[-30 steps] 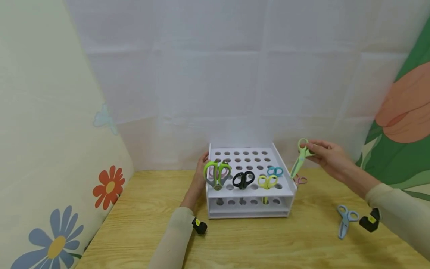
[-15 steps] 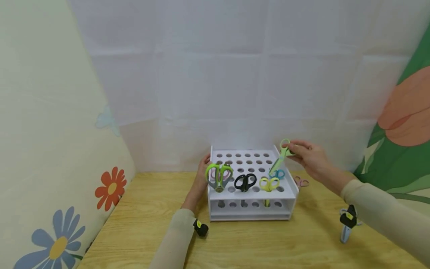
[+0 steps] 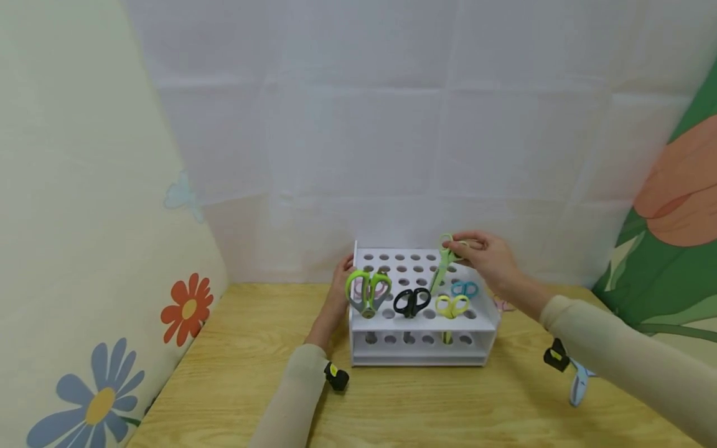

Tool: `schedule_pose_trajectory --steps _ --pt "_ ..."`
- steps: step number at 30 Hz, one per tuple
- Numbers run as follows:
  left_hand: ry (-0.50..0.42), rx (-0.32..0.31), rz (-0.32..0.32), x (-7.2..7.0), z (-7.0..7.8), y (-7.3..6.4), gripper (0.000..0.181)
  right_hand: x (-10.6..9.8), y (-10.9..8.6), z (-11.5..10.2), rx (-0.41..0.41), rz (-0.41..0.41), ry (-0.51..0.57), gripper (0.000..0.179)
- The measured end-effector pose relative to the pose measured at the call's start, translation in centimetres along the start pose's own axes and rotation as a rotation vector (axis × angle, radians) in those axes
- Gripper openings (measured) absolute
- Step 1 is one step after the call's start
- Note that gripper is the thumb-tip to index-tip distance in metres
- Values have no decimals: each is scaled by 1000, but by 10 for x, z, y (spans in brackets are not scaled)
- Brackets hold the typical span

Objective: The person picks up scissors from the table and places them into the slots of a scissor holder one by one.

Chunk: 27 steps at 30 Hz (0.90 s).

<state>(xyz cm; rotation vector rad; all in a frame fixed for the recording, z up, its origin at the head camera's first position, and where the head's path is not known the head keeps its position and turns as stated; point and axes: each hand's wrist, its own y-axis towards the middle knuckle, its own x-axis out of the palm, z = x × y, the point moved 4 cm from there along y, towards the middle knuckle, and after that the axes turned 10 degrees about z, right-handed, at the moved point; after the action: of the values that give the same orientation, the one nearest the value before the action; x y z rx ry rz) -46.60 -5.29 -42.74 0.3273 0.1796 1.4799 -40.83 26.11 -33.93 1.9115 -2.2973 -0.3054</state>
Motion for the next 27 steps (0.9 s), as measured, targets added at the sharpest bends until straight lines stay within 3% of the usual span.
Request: schedule_pose_trajectory --steps 10,17,22,27 --pt "-20 -32 22 3 -28 13 51 11 -10 -2 -35 -136 -152 39" --pt "-25 20 80 5 -28 17 50 22 -6 1 -104 -276 -292 31" --pt "-24 17 72 6 -31 15 50 30 -10 2 -124 -375 -374 24" --pt "-35 0 75 10 -32 19 50 32 -13 7 -124 -411 -395 19"
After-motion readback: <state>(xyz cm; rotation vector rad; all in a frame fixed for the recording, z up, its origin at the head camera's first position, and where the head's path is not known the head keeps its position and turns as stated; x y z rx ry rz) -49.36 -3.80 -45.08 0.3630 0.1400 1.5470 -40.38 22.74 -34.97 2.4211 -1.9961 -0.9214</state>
